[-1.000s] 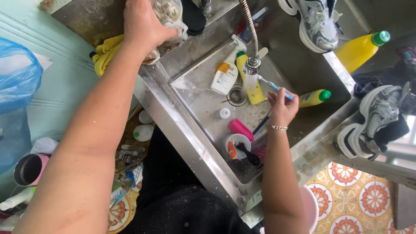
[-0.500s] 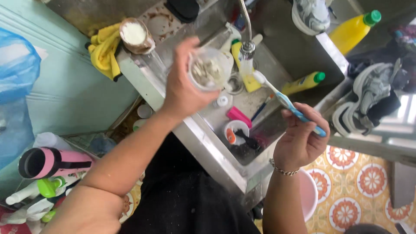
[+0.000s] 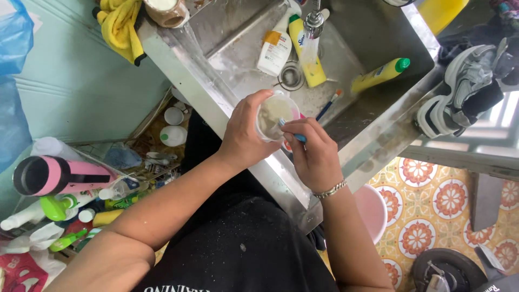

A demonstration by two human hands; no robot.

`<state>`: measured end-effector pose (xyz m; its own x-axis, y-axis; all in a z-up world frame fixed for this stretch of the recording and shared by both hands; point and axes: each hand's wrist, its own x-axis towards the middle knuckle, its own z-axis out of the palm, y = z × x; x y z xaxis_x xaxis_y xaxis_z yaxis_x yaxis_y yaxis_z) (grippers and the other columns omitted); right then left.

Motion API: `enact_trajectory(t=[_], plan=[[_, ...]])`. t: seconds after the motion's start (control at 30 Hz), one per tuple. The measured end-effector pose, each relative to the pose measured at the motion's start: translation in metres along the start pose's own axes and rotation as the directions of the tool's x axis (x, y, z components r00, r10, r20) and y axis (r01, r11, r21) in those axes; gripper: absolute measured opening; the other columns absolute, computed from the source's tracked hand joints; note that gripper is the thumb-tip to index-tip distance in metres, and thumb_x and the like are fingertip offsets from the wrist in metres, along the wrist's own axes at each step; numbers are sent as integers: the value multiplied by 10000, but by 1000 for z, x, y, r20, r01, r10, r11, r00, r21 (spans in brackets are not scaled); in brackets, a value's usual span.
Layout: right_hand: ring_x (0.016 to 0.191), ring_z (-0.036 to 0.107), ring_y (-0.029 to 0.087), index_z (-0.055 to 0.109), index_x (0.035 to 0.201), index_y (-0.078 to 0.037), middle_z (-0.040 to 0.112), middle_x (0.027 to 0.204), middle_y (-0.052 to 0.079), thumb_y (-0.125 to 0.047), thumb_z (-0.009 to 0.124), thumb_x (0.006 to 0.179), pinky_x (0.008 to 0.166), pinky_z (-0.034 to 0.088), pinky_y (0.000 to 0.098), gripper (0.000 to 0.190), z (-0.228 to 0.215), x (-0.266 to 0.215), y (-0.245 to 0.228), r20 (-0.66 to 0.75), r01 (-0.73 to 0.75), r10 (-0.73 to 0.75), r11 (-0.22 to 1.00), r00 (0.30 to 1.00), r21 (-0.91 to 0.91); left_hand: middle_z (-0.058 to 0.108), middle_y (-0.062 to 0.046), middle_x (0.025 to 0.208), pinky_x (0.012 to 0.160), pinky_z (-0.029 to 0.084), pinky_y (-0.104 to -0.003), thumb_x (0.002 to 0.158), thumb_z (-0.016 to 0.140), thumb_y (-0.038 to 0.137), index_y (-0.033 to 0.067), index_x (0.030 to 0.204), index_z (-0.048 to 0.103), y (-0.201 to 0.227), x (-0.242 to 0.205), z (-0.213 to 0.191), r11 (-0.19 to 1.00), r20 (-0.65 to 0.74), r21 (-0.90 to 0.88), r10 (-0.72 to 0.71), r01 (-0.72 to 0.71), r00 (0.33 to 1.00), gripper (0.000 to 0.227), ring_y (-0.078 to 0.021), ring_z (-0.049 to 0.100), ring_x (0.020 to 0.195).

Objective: Washing various shoes in a sink using soap and brushes.

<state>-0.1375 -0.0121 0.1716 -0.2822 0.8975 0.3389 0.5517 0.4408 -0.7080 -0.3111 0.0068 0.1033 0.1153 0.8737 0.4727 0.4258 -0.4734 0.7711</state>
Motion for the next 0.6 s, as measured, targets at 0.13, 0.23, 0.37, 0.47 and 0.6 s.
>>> enact_trajectory(t=[0.13,0.23,0.37,0.47,0.6], plan=[[799,687,203,660,1055,-18,693,982,111,7,672,998,721,547,307,62,22,-13,25,-14,-112,113,992,993,57,555,-139,1413,1089,490,-454,693,947,126,83,1469,381,-4,-6,-5,1000,18,-16,22,-22,1000,961,-373,584,1272],[733,640,130,646,1051,-1,705,947,86,-43,636,1060,679,528,279,44,37,-24,54,-60,-276,311,904,949,325,566,-129,1389,1076,490,-460,655,912,99,87,1453,394,-11,-10,-5,999,54,-35,-11,13,998,951,-375,591,1255],[743,627,110,615,1069,18,717,971,91,-119,595,1087,681,533,272,139,43,-26,64,-64,-346,528,638,847,688,562,-137,1387,1085,477,-464,651,902,106,83,1443,395,-14,-11,-6,999,44,-20,-37,37,998,941,-379,582,1259],[741,638,125,610,1076,20,709,957,99,-138,585,1088,687,544,283,161,46,-27,72,-87,-305,585,537,807,787,566,-133,1385,1087,471,-463,659,899,109,85,1445,402,-13,-9,-5,999,56,-8,-40,41,998,930,-373,584,1258],[709,630,141,618,1074,16,687,915,97,-141,579,1092,652,527,287,163,42,-26,80,-118,-241,633,451,765,859,566,-123,1387,1090,468,-458,677,895,112,88,1448,394,-13,-6,-5,998,57,-36,-50,52,997,920,-363,585,1268]])
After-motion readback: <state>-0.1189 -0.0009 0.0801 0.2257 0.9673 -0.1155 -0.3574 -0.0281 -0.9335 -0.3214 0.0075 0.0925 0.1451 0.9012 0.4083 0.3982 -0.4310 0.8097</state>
